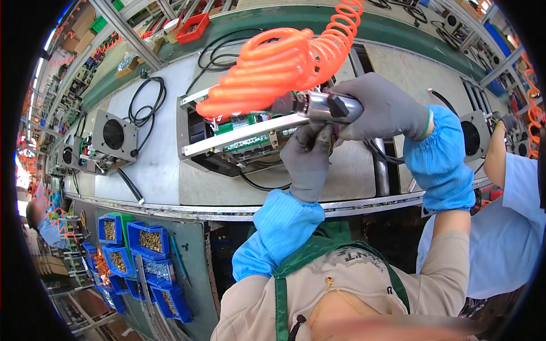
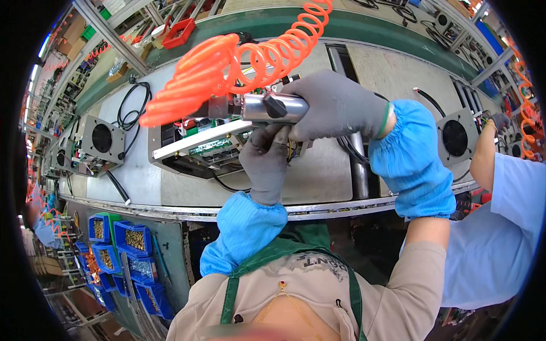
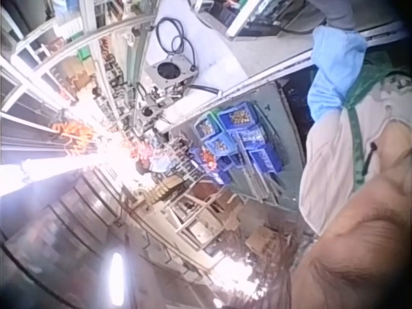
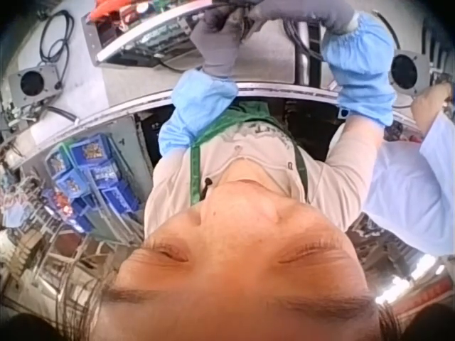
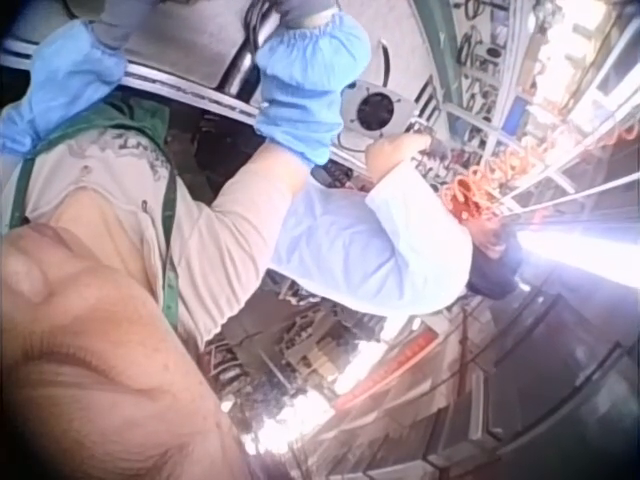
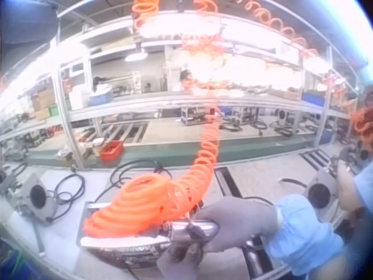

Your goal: Assembling electronic components using an electric screwdriver and hand tools on a production line.

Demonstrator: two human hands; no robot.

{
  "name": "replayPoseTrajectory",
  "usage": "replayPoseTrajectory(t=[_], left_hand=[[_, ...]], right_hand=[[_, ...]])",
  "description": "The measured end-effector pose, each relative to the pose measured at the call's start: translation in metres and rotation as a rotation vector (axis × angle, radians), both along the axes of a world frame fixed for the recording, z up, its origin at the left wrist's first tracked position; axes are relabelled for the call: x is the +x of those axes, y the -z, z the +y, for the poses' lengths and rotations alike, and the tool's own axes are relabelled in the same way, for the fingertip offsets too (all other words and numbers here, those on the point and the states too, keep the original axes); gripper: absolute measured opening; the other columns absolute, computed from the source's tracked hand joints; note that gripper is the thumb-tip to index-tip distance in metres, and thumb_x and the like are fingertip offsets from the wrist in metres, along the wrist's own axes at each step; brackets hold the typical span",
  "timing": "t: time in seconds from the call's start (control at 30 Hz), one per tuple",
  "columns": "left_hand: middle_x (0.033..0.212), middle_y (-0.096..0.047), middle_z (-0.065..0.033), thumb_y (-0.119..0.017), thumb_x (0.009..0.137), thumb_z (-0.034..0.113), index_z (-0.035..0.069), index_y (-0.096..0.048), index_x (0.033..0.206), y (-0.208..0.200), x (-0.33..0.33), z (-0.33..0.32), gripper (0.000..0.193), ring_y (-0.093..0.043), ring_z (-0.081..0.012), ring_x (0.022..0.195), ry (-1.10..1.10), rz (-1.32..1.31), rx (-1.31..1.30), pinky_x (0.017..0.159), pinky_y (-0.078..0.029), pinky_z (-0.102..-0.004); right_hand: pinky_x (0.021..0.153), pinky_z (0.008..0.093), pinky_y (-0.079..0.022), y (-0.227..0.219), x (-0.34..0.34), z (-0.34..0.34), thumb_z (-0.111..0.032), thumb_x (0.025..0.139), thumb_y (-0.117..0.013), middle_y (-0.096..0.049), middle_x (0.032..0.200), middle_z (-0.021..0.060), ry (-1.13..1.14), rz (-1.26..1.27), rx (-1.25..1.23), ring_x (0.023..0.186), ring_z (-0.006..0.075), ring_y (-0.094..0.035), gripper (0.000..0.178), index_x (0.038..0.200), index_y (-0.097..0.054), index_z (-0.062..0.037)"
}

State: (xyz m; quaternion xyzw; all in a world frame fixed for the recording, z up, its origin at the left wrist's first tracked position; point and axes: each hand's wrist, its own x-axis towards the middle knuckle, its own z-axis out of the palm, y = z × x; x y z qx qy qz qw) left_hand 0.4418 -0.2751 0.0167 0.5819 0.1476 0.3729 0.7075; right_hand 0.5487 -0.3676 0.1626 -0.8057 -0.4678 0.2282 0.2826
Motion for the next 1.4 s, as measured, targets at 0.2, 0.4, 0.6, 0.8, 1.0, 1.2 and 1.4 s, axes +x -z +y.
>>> replayPoseTrajectory(t=[0.2,0.4,0.6,0.8,1.0,1.2,1.4], left_hand=[[0.079,-0.069,-0.0099,-0.068,0.083,0.011,0.0,-0.068,0.095,-0.01,-0.01,0.012,0.017,-0.062,-0.0106,0.069,0.006,0.134,0.219,0.062,-0.049,-0.0269],[0.078,-0.065,-0.0106,-0.066,0.077,0.012,0.007,-0.064,0.099,-0.071,-0.023,0.044,0.023,-0.061,-0.029,0.069,-0.092,0.21,0.904,0.064,-0.05,-0.0398],[0.078,-0.064,-0.0089,-0.066,0.077,0.014,0.007,-0.057,0.102,-0.098,0.006,0.057,0.028,-0.061,-0.031,0.079,0.101,0.492,1.008,0.069,-0.049,-0.0438],[0.091,-0.068,-0.0105,-0.067,0.079,0.019,0.006,-0.054,0.107,-0.106,0.016,0.066,0.033,-0.064,-0.0297,0.089,0.364,0.651,0.956,0.076,-0.051,-0.041],[0.092,-0.069,-0.0111,-0.065,0.08,0.021,0.006,-0.056,0.108,-0.097,0.021,0.069,0.033,-0.065,-0.0298,0.089,0.405,0.541,0.966,0.076,-0.051,-0.0402],[0.085,-0.068,-0.0139,-0.06,0.083,0.023,0.006,-0.064,0.098,-0.097,0.026,0.072,0.023,-0.066,-0.031,0.083,0.449,0.445,0.946,0.073,-0.051,-0.0402],[0.081,-0.068,-0.0115,-0.057,0.089,0.015,0.005,-0.063,0.104,-0.102,0.045,0.076,0.02,-0.065,-0.0219,0.069,0.442,0.472,1.07,0.066,-0.051,-0.0327]], right_hand=[[0.068,0.0308,-0.049,-0.001,-0.003,0.008,-0.014,0.059,-0.076,-0.064,0.082,0.0085,0.153,0.332,-0.027,0.073,0.015,-0.059,0.049,0.103,-0.061,0.0022],[0.065,0.0267,-0.049,0.002,-0.003,-0.011,-0.011,0.062,-0.075,-0.061,0.082,0.0056,0.153,0.379,0.045,0.072,0.012,-0.057,0.048,0.105,-0.059,0.0032],[0.062,0.0274,-0.052,0.009,-0.007,-0.015,-0.006,0.066,-0.074,-0.064,0.081,0.0078,0.133,0.389,0.129,0.069,0.0126,-0.062,0.047,0.11,-0.059,0.0038],[0.059,0.0265,-0.04,0.01,-0.016,-0.02,-0.01,0.056,-0.072,-0.054,0.074,-0.001,0.272,0.471,0.137,0.066,0.0099,-0.048,0.045,0.098,-0.061,-0.0014],[0.058,0.0264,-0.05,0.018,-0.016,-0.03,-0.004,0.063,-0.072,-0.063,0.076,0.0081,0.272,0.472,0.226,0.064,0.0134,-0.062,0.045,0.105,-0.058,0.0051],[0.055,0.0244,-0.046,0.018,-0.016,-0.039,-0.001,0.063,-0.07,-0.064,0.081,0.0064,0.337,0.509,0.584,0.063,0.0114,-0.059,0.054,0.115,-0.057,0.002],[0.053,0.0314,-0.045,0.001,-0.018,-0.052,-0.003,0.06,-0.061,-0.053,0.071,0.0091,0.486,0.246,0.846,0.057,0.0172,-0.052,0.071,0.129,-0.045,0.0059]])
